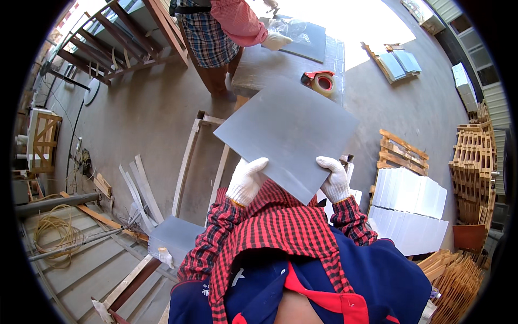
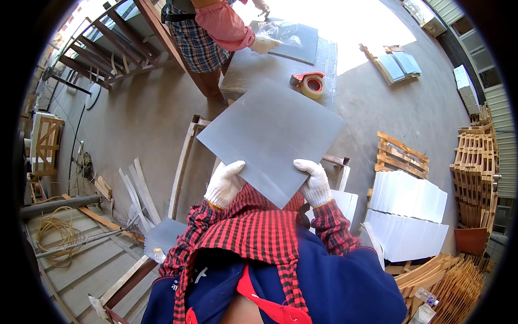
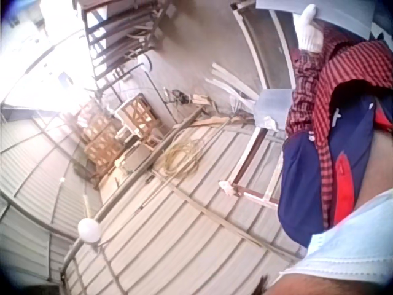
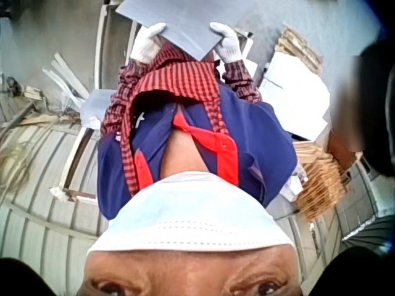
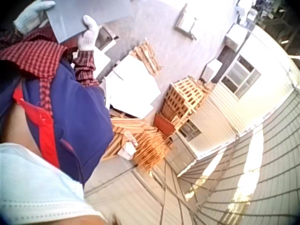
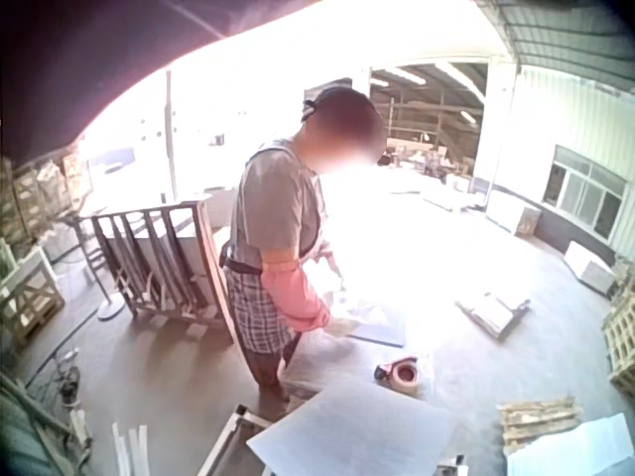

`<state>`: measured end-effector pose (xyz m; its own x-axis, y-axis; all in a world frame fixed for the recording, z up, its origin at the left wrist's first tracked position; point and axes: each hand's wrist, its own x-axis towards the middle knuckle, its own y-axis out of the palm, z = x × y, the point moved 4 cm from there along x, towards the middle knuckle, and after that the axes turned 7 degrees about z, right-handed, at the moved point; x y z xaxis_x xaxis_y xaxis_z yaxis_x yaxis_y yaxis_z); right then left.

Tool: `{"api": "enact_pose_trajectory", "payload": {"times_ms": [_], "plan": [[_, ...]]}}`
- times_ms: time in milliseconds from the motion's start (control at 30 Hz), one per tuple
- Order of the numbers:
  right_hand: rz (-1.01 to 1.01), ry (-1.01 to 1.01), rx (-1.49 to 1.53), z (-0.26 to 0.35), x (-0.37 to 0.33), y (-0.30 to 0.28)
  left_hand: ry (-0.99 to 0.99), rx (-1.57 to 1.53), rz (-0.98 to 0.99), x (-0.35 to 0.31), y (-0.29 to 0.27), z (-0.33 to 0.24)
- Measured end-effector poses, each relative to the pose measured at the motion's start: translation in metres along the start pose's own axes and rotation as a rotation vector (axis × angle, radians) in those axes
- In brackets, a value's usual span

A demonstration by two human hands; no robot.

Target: The person repeatedly picks up gray rectangular sheets from a wooden rack and stacks them on a workbench. The person also handles white sheets and uses a red tape dispenser to apply tape to the edges of the stacked sheets.

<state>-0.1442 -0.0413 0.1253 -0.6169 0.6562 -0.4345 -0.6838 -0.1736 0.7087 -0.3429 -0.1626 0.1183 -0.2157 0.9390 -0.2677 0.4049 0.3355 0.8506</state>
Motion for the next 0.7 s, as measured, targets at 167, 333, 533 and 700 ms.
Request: {"api": "enact_pose_trajectory", "payload": {"times_ms": [167,333,533,700], "plan": [[-0.003,-0.016,-0.112,0.048,0.049,-0.01,-0.062,-0.001,-0.014,0.071,0.001,0.011],[-0.066,-0.029,-0.057,0.093,0.091,-0.023,-0.164,0.14,-0.026,0.135,0.027,0.01],[-0.134,-0.169,-0.068,0.142,0.138,-0.055,-0.291,0.479,-0.035,0.192,0.031,-0.001],[-0.191,-0.243,-0.029,0.184,0.168,-0.069,-0.282,0.481,-0.234,0.195,0.007,-0.014]]}}
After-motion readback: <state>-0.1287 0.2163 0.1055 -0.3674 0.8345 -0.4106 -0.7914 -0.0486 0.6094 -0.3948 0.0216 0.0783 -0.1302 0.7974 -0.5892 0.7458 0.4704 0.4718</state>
